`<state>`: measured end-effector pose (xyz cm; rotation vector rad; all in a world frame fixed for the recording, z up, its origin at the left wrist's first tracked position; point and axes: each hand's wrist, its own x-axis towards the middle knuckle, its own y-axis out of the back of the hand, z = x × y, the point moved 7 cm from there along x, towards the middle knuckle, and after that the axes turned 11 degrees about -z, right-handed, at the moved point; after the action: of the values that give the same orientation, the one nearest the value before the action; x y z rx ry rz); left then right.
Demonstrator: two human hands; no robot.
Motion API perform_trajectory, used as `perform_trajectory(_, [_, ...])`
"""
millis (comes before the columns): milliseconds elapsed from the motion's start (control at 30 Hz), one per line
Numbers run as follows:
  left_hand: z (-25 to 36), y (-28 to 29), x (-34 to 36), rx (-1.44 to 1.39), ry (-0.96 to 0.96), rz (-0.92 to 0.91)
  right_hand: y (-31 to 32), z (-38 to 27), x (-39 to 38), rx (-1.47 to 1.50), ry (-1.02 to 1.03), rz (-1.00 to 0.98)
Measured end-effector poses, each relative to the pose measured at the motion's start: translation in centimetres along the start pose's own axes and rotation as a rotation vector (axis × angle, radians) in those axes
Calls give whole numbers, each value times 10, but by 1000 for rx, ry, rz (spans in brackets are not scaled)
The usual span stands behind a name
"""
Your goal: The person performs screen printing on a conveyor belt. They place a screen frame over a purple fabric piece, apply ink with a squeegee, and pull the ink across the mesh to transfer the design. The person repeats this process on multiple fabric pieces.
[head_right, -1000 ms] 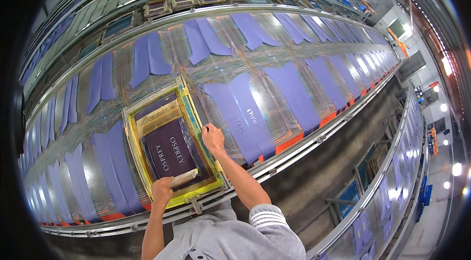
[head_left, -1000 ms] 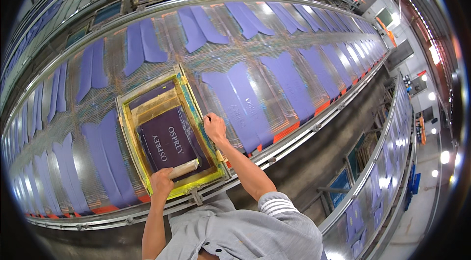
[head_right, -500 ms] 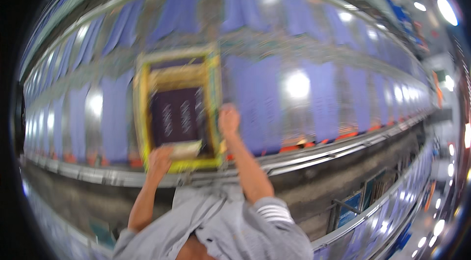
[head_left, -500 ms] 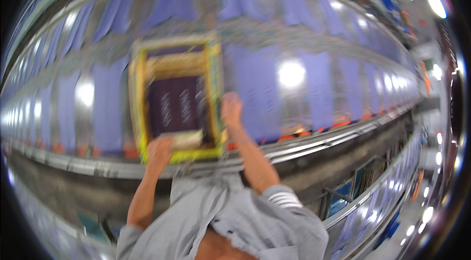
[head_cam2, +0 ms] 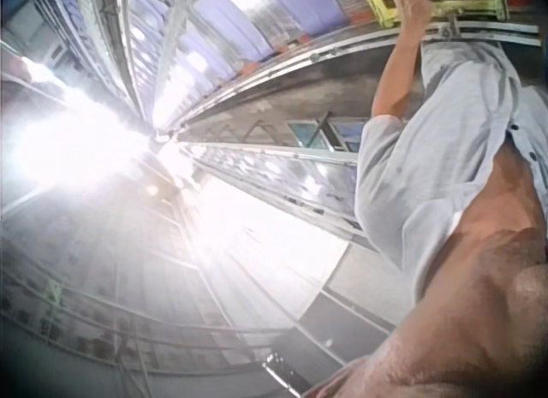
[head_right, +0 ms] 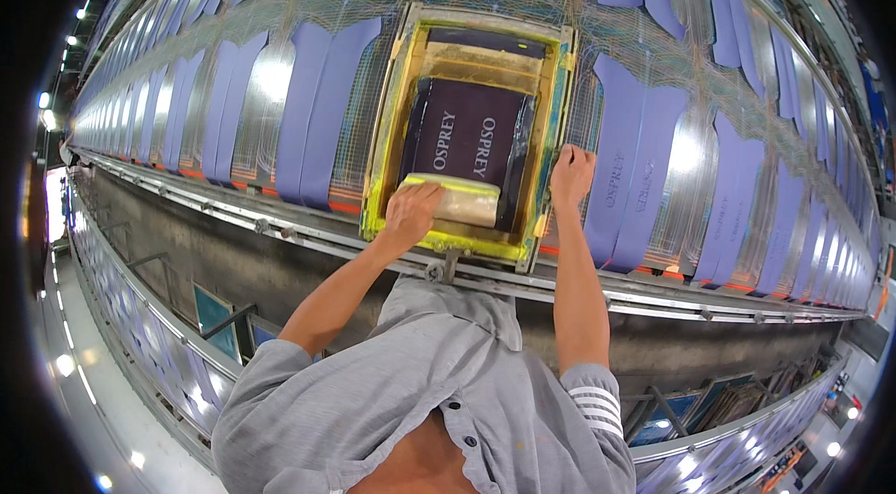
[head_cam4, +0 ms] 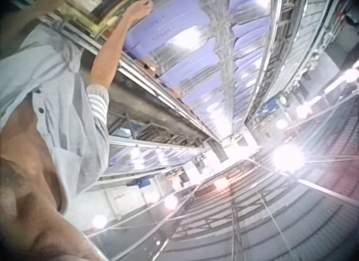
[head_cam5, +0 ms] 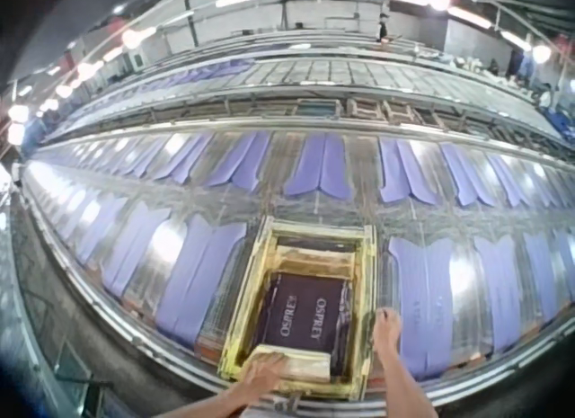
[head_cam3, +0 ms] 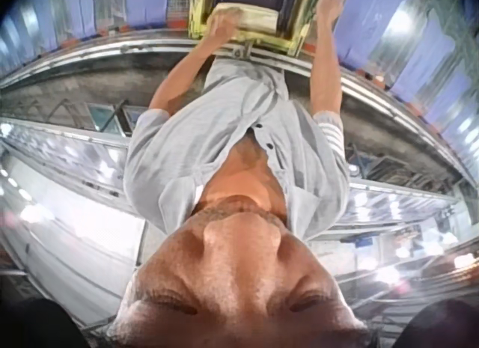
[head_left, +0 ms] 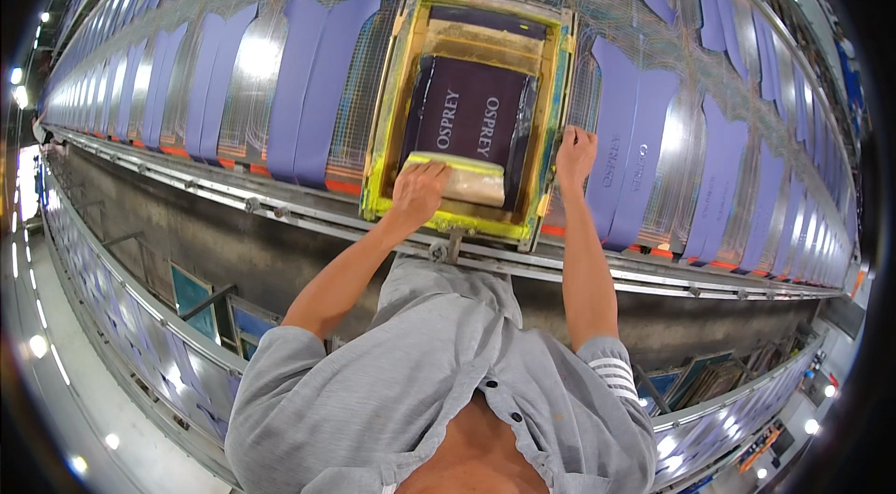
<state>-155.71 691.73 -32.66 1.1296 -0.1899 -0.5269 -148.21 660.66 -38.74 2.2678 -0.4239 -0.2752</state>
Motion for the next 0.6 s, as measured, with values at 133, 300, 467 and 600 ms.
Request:
perform_trajectory(133, [-30,21,93,15,-22,114,4,-81,12,-30,483,4])
perform_trajectory(300, [-55,57,200,95,126,-246,-26,-197,47,-336,655,-672])
perform_trajectory(467, [-62,49,223,81,50,-178,-71,-170,75,-457,621,-623])
perform_trajectory(600, [-56,22,140,9,69,-65,-67,-164,-3,-384,755,-537])
